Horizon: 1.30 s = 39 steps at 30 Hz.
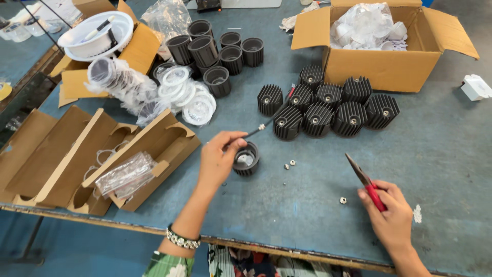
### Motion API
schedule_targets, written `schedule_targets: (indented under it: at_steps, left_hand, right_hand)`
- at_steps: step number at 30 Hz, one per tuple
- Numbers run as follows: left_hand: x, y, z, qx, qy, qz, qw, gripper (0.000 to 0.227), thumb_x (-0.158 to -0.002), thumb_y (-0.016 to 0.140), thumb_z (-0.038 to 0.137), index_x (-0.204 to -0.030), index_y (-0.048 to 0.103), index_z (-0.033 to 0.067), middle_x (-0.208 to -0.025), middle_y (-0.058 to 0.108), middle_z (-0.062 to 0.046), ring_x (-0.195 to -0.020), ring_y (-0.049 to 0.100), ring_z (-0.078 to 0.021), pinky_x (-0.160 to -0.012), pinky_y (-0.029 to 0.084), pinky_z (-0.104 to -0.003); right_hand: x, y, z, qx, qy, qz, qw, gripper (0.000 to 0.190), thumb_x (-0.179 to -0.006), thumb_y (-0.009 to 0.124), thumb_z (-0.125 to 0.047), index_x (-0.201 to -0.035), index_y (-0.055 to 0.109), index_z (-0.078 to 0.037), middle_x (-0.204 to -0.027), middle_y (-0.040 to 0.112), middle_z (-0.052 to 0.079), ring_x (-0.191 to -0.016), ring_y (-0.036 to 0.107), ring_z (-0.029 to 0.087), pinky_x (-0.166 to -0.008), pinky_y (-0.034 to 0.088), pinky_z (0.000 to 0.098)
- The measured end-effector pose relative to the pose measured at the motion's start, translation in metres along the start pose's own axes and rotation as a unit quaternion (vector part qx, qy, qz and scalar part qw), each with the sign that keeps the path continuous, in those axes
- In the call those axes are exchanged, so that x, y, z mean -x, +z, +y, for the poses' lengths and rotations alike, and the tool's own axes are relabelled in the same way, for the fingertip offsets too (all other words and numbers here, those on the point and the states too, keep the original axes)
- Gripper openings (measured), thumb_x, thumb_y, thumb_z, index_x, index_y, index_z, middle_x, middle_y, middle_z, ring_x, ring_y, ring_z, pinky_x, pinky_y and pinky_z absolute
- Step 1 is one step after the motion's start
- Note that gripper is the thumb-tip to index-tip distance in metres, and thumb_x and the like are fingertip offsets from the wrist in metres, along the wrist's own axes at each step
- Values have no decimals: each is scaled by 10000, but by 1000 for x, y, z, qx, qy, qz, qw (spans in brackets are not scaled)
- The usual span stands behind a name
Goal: The person assembles a black heat sink component by inserting small metal nuts into its base using red pliers. They then insert a black wire into the component and secure it by crimping the nut with the pliers. The assembly is performed one unit at a time on a blue workbench.
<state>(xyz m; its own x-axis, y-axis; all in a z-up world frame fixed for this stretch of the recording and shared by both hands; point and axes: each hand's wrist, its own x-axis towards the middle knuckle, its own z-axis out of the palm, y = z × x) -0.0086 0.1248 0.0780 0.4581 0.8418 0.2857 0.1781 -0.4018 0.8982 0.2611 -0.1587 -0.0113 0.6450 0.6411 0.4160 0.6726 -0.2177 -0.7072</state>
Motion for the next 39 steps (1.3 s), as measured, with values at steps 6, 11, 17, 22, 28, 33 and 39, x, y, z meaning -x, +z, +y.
schedule_targets:
  at_steps: [6,11,17,22,28,33,39]
  left_hand:
    - [62,13,4,96,-11,-38,995,176,-952,695,112,-1097,757,34,-924,748,-24,-876,699,-91,-809,531,-218]
    - [92,21,13,105,-6,-69,992,182,-957,677,90,-1111,763,45,-898,732,-29,-847,676,-106,-765,511,-236]
    - [125,28,35,54,2,-157,986,189,-959,662,95,-1110,776,95,-863,720,-46,-796,682,-153,-716,511,-263]
    - [131,18,28,42,29,-149,988,182,-953,672,88,-1102,775,110,-901,759,-40,-837,719,-135,-755,551,-271]
    - [113,-8,-10,108,-63,11,992,203,-977,626,94,-1098,786,59,-908,785,-33,-855,714,-137,-760,563,-268]
    - [99,9,-37,97,-31,109,989,397,-939,719,189,-1294,638,33,-1214,665,-95,-1127,658,-201,-907,559,-324]
    - [88,33,-59,41,-25,131,990,660,-890,805,261,-1431,499,42,-1389,493,-140,-1326,559,-264,-1059,516,-408]
  right_hand:
    - [-4,-2,-11,170,-85,30,981,267,-813,828,-226,-1049,780,-110,-1269,675,67,-1176,584,282,-1033,401,400]
    - [7,-8,-56,78,-179,64,979,243,-955,754,-194,-1192,725,-146,-1351,653,22,-1331,545,253,-1115,337,376]
    - [4,1,-109,95,-369,-24,924,341,-792,758,-181,-1124,728,-107,-1177,683,92,-1186,583,283,-1073,321,464]
    - [10,15,-87,1,-306,-129,943,162,-877,718,-128,-1035,750,-134,-878,748,-26,-801,677,125,-997,491,378]
    - [16,12,-43,-338,91,-163,923,264,-1006,625,-126,-1175,707,59,-859,698,76,-685,666,134,-673,538,247]
    - [22,16,-30,-370,164,-173,898,312,-1012,611,-155,-1182,703,89,-826,686,81,-608,617,152,-613,488,270]
    - [23,25,-16,-571,250,-227,748,370,-1075,571,-167,-1317,635,104,-884,647,55,-672,586,119,-740,542,327]
